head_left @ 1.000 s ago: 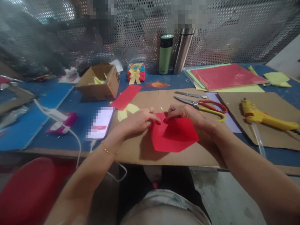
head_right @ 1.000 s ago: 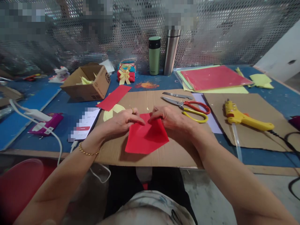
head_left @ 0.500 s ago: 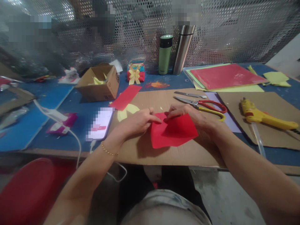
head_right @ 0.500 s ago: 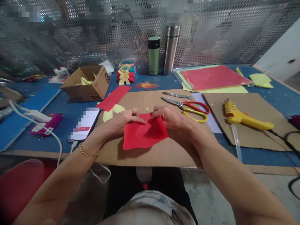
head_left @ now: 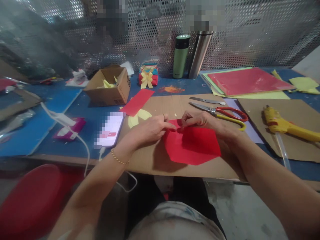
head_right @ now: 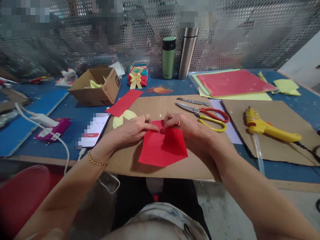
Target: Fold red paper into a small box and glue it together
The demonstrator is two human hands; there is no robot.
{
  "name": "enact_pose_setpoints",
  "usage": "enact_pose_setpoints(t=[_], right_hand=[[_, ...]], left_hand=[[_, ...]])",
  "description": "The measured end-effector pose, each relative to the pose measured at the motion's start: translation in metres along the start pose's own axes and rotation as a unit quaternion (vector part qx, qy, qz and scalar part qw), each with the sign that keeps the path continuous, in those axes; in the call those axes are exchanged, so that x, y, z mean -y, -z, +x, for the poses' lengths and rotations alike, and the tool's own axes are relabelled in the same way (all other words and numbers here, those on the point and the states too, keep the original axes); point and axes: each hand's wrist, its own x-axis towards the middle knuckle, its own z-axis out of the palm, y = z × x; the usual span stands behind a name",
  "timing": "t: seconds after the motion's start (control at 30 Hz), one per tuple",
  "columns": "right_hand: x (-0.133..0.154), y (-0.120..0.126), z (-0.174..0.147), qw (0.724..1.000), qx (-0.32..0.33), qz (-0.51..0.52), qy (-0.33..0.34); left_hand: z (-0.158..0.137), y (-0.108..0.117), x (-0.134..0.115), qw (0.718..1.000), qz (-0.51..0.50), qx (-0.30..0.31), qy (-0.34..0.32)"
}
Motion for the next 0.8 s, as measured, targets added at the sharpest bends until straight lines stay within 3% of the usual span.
enact_pose_setpoints(t=[0.1,0.3,0.4,0.57,0.8], right_hand=[[0.011,-0.001,-0.003,0.994,-0.008,0.044,-0.095],[0.021,0.001,-0.006,0.989,-0.019,0.043,-0.142],[0.023,0.001,-0.006,0.991,-0.012,0.035,-0.127],[0.023,0.001,-0.004,0.998,0.018,-0.043,-0.04],[0.025,0.001,-0.005,0.994,0.021,-0.103,0.004]], left_hand=[[0.0,-0.001,0.001,1.0,-0.01,0.002,-0.006],[-0.002,-0.001,0.0,1.0,-0.021,-0.003,0.003],[-0.002,-0.001,-0.001,1.0,-0.024,-0.005,0.01],[-0.002,0.001,-0.002,0.999,-0.033,0.001,0.012],[-0.002,0.005,0.002,0.997,-0.069,0.011,0.012]])
